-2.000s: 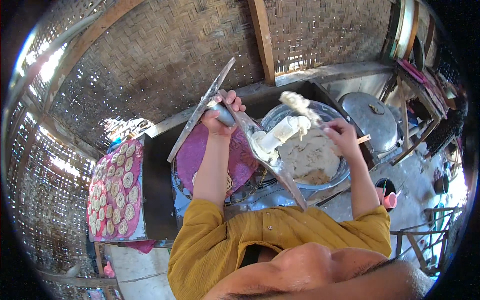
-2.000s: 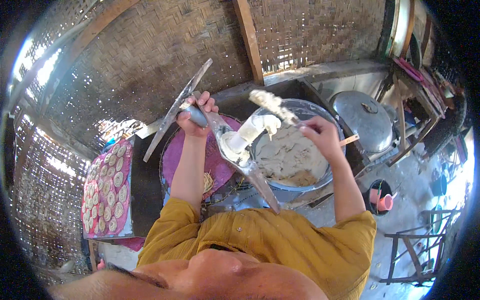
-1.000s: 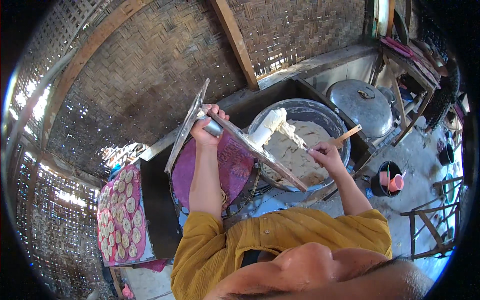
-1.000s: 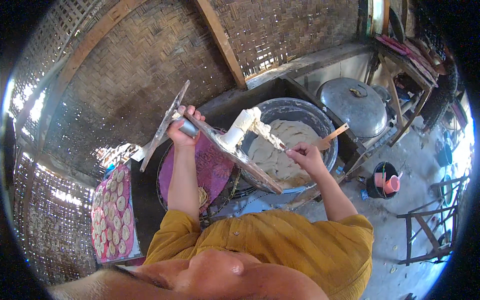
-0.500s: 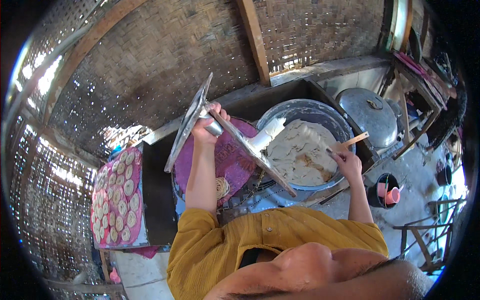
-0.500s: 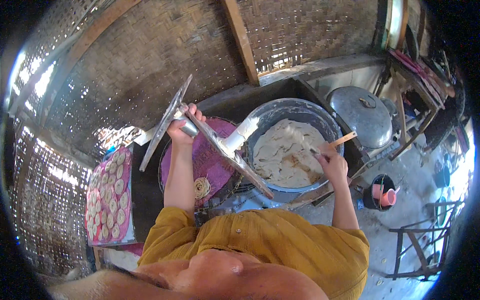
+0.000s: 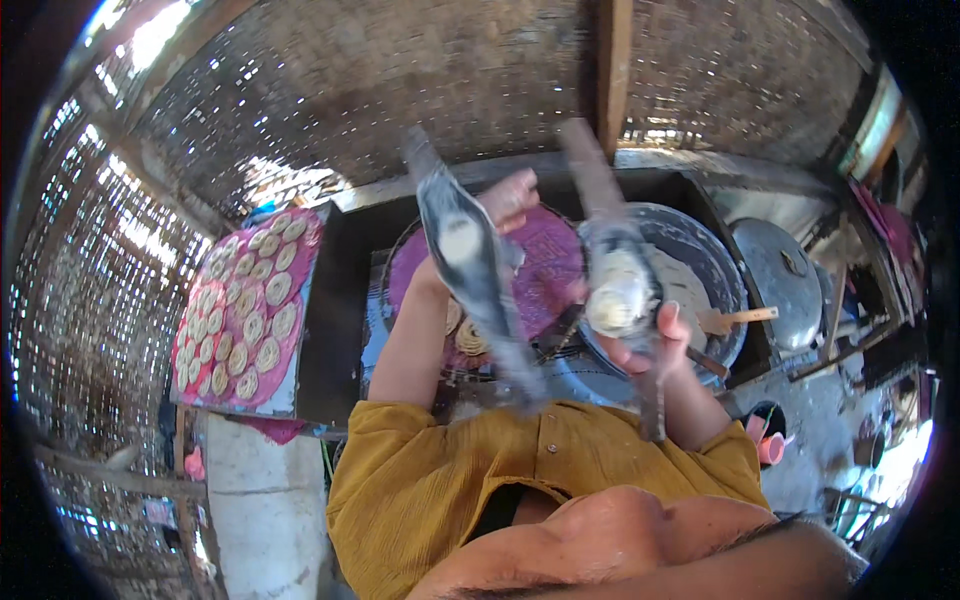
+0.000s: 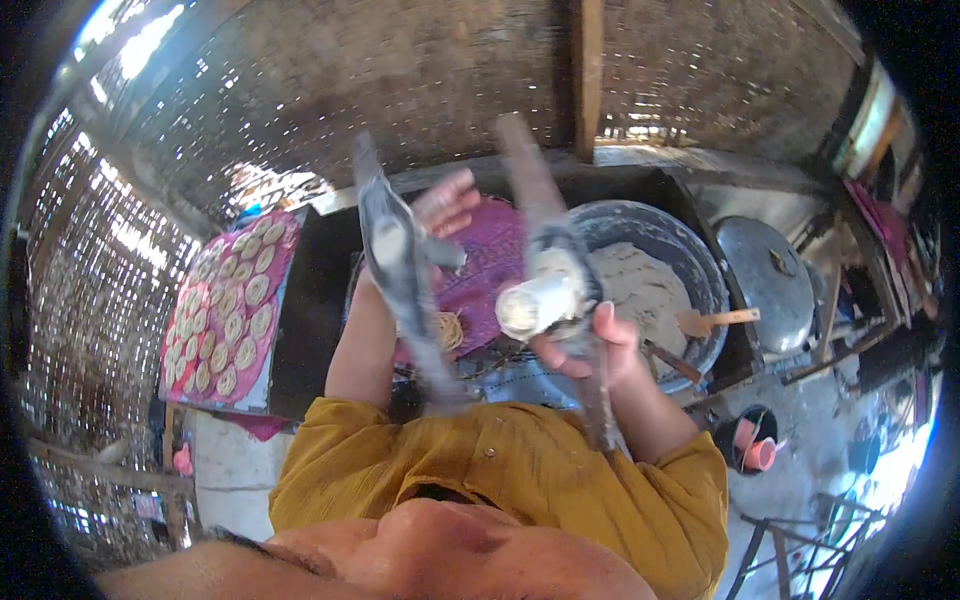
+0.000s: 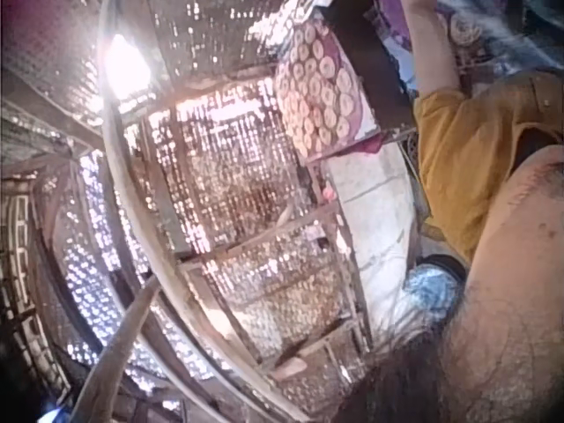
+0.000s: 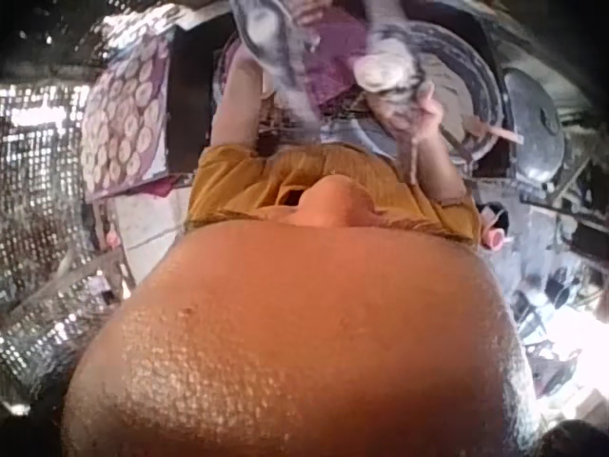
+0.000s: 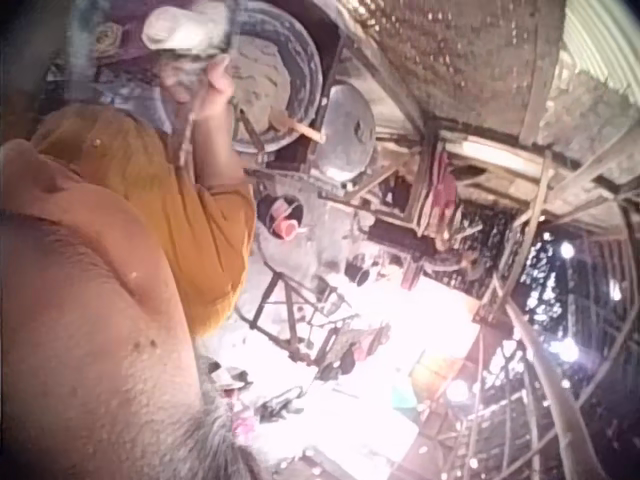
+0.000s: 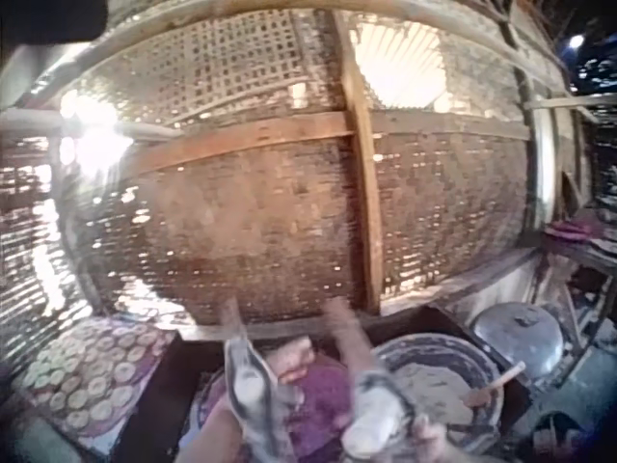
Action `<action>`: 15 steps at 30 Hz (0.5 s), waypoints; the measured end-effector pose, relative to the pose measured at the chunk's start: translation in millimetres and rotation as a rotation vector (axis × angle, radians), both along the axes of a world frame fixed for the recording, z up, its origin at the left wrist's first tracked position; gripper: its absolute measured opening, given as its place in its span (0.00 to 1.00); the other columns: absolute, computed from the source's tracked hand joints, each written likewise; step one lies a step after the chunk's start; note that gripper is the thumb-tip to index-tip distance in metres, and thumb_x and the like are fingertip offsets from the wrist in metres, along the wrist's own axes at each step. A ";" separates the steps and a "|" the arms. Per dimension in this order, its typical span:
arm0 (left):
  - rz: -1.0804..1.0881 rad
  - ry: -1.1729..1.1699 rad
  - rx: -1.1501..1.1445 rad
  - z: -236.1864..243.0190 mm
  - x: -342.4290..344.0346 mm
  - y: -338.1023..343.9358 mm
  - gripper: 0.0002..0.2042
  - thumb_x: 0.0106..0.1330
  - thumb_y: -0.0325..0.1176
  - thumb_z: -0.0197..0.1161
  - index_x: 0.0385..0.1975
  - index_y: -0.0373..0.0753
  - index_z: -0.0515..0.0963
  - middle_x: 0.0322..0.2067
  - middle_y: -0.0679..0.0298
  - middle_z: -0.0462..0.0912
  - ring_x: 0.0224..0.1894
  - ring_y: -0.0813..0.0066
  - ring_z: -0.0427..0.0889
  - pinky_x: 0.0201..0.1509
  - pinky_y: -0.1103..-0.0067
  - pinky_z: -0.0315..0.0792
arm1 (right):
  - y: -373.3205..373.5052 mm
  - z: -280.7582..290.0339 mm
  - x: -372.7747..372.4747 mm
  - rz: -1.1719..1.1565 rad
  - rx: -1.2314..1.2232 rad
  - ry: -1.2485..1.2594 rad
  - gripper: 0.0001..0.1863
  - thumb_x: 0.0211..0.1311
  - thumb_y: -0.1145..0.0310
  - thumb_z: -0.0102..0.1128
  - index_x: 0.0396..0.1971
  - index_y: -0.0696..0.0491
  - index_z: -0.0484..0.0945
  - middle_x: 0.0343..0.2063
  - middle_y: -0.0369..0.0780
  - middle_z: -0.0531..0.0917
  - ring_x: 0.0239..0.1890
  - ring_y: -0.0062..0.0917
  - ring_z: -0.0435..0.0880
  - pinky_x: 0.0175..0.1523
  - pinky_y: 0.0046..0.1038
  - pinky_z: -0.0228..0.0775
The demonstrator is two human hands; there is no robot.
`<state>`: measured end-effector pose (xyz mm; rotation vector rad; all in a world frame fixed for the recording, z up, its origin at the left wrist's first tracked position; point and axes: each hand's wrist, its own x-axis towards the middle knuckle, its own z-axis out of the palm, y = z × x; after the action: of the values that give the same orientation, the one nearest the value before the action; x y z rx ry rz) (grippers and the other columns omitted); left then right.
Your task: The person fills a press with dough from a bowl using a stick and extrudes the dough into circular shapes on trays.
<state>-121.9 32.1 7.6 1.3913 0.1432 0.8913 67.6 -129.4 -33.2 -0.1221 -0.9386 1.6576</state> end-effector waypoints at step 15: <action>0.407 0.511 0.914 -42.3 -34.8 -4.3 0.25 0.37 0.39 0.65 0.40 0.44 0.73 0.34 0.55 0.76 0.40 0.57 0.74 0.43 0.70 0.69 | 25.4 76.7 -31.9 -0.910 0.883 -1.482 0.44 0.31 0.69 0.68 0.55 0.44 0.58 0.49 0.50 0.62 0.44 0.47 0.71 0.38 0.35 0.71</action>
<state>-156.7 27.7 -34.7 2.5005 0.4584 0.9540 35.7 -103.9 43.5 -1.0626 -2.1445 -0.0232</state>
